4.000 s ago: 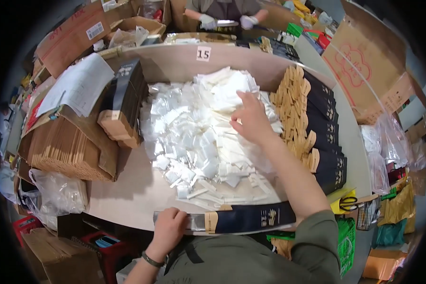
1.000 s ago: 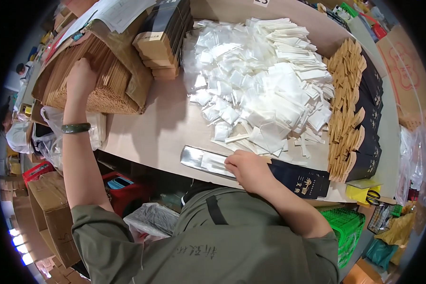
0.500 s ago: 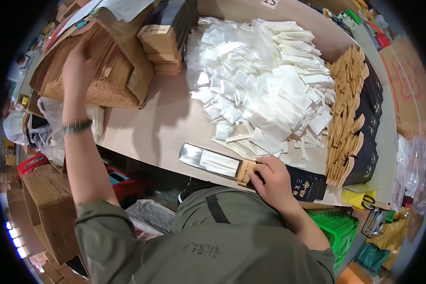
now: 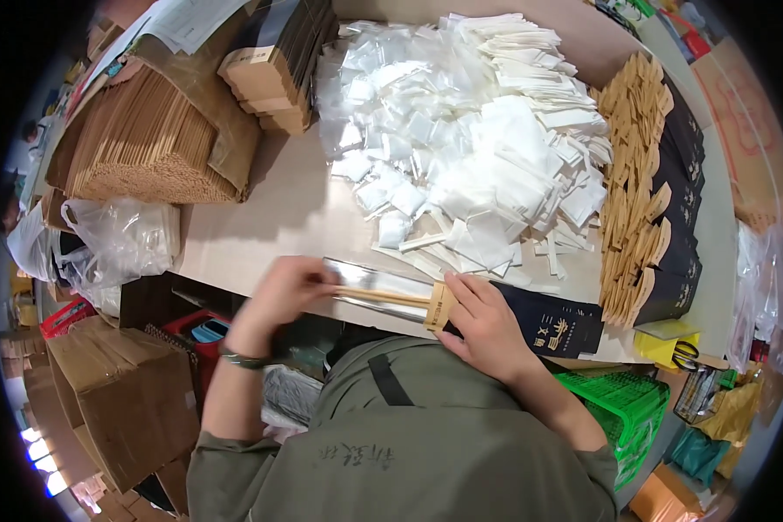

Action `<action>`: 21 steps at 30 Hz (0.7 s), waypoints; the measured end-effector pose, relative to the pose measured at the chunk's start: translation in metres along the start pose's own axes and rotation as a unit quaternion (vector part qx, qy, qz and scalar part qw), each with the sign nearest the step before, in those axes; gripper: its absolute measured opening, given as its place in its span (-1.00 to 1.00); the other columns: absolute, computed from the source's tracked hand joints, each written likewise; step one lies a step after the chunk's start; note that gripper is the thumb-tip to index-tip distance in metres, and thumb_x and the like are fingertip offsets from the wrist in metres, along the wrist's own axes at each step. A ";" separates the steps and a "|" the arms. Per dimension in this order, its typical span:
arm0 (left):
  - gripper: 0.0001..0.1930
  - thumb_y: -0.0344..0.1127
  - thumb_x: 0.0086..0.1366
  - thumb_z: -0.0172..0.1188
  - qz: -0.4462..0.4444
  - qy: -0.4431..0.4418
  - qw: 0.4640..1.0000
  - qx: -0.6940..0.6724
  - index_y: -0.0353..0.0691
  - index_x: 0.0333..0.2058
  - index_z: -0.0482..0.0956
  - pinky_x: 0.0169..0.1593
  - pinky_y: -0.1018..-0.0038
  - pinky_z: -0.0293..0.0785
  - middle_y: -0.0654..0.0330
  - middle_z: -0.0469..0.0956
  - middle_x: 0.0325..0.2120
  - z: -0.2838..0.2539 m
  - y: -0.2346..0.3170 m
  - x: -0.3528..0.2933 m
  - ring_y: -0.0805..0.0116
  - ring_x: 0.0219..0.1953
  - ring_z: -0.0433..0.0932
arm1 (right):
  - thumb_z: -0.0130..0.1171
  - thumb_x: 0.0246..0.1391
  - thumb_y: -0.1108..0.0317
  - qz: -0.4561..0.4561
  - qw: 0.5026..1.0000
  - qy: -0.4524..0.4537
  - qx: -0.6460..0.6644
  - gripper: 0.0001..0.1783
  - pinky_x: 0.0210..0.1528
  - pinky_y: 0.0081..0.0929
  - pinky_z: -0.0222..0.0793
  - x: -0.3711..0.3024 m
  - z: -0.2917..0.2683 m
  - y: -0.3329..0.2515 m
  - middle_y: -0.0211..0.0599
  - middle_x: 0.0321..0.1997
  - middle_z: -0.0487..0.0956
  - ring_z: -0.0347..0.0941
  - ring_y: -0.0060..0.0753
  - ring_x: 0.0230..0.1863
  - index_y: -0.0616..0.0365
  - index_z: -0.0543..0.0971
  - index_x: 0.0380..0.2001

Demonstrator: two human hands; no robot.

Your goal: Packaging small white packets into cardboard sleeves using a scoop tool.

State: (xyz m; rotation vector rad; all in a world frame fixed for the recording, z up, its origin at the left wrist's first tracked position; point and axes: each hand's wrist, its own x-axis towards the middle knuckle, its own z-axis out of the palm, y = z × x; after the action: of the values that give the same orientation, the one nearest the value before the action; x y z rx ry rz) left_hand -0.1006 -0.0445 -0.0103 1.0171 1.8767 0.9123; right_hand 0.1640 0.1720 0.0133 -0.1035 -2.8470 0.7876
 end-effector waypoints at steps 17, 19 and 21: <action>-0.05 -0.34 0.03 0.50 0.110 0.053 0.989 0.082 -0.31 0.34 0.13 0.19 0.21 0.40 -0.04 0.52 -0.01 0.096 0.085 -0.005 0.05 0.06 0.53 | 0.25 -0.19 0.38 0.004 0.984 0.164 0.065 -0.71 -0.13 -0.05 0.43 -0.004 0.038 0.008 -0.04 -0.23 0.55 0.50 0.05 -0.23 0.22 0.55 -0.31; 0.07 -0.29 -0.24 0.58 0.212 0.183 0.881 0.382 -0.24 0.31 0.22 0.22 0.06 0.31 -0.08 0.46 -0.02 0.081 0.080 -0.009 -0.19 0.14 0.35 | 0.21 -0.21 0.33 -0.085 0.970 0.225 0.028 -0.83 -0.23 -0.14 0.45 0.007 0.019 -0.003 -0.07 -0.34 0.54 0.51 -0.01 -0.27 0.14 0.55 -0.48; -0.44 -0.38 -0.12 0.42 0.236 0.156 0.875 0.393 -0.20 -0.05 0.50 -0.11 0.07 0.39 0.05 0.48 -0.33 0.076 0.049 0.007 -0.03 -0.24 0.49 | 0.20 -0.20 0.31 -0.113 0.979 0.167 -0.023 -0.87 -0.27 -0.19 0.46 0.017 -0.005 -0.009 -0.11 -0.38 0.54 0.51 -0.04 -0.28 0.11 0.53 -0.54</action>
State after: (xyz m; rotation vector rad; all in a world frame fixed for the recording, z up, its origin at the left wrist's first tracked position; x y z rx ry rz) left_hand -0.0211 -0.0013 -0.0025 1.9815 2.3945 0.5718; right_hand 0.1476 0.1687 0.0245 0.0743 -2.5027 0.5940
